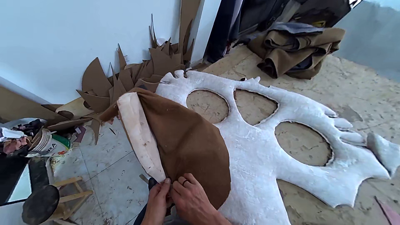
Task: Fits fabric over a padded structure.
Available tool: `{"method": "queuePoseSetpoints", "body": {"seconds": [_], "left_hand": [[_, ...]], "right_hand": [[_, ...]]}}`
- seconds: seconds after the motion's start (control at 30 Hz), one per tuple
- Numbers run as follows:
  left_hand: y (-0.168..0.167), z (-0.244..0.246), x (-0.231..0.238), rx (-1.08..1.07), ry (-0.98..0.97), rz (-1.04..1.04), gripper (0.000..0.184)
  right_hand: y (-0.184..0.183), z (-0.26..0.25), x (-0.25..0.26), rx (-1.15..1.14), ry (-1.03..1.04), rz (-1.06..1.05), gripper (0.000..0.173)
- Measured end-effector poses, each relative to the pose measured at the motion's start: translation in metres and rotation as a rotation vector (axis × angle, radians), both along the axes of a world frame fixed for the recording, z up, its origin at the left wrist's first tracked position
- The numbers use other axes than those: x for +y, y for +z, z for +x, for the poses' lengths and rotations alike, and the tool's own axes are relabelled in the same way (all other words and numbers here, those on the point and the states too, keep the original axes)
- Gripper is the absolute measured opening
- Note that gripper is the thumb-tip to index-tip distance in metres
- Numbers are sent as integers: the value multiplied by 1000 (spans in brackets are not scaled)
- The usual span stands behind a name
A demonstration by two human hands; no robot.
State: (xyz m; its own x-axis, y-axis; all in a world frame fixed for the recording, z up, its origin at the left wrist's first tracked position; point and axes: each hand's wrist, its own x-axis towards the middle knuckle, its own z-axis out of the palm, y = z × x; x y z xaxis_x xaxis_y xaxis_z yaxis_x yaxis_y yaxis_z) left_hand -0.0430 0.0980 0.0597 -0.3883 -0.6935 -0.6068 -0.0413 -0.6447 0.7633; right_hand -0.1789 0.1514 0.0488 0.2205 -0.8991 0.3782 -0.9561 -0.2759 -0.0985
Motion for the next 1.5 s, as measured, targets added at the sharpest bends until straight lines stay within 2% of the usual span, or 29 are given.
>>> {"method": "queuePoseSetpoints", "body": {"seconds": [0.2,0.3,0.37,0.47,0.57,0.63,0.73,0.83,1.03,1.13,1.3,1.43,1.5], "left_hand": [[8,-12,-10,-397,-5,-53,32],[3,-16,-4,-537,6,-147,35],[2,-13,1,-521,36,-234,30],[3,-12,7,-429,124,-288,18],[5,-18,10,-434,191,-291,10],[3,-24,12,-466,236,-302,12],[-3,-27,14,-471,301,-356,13],[-13,-22,21,-474,311,-508,18],[-33,-7,23,-533,198,-870,14],[-34,-9,20,-548,218,-817,17],[-32,-24,17,-470,310,-507,11],[-32,-29,14,-490,349,-462,19],[-34,-27,13,-514,316,-520,18]], "right_hand": [[6,-14,2,-92,105,89,19],[21,-28,2,-281,71,229,31],[32,-37,-5,-438,-39,145,33],[37,-42,-26,-417,-49,12,21],[12,-43,-43,-250,21,95,26],[1,-44,-44,-168,-29,156,19],[0,-41,-41,-139,-73,170,22],[-3,-40,-41,-170,-100,145,22],[-7,-47,-41,-230,-91,95,18],[-11,-51,-43,-265,-55,32,14],[-11,-50,-42,-265,-45,-24,13],[-11,-50,-37,-223,41,-81,22],[-12,-51,-37,-183,84,-47,26]]}}
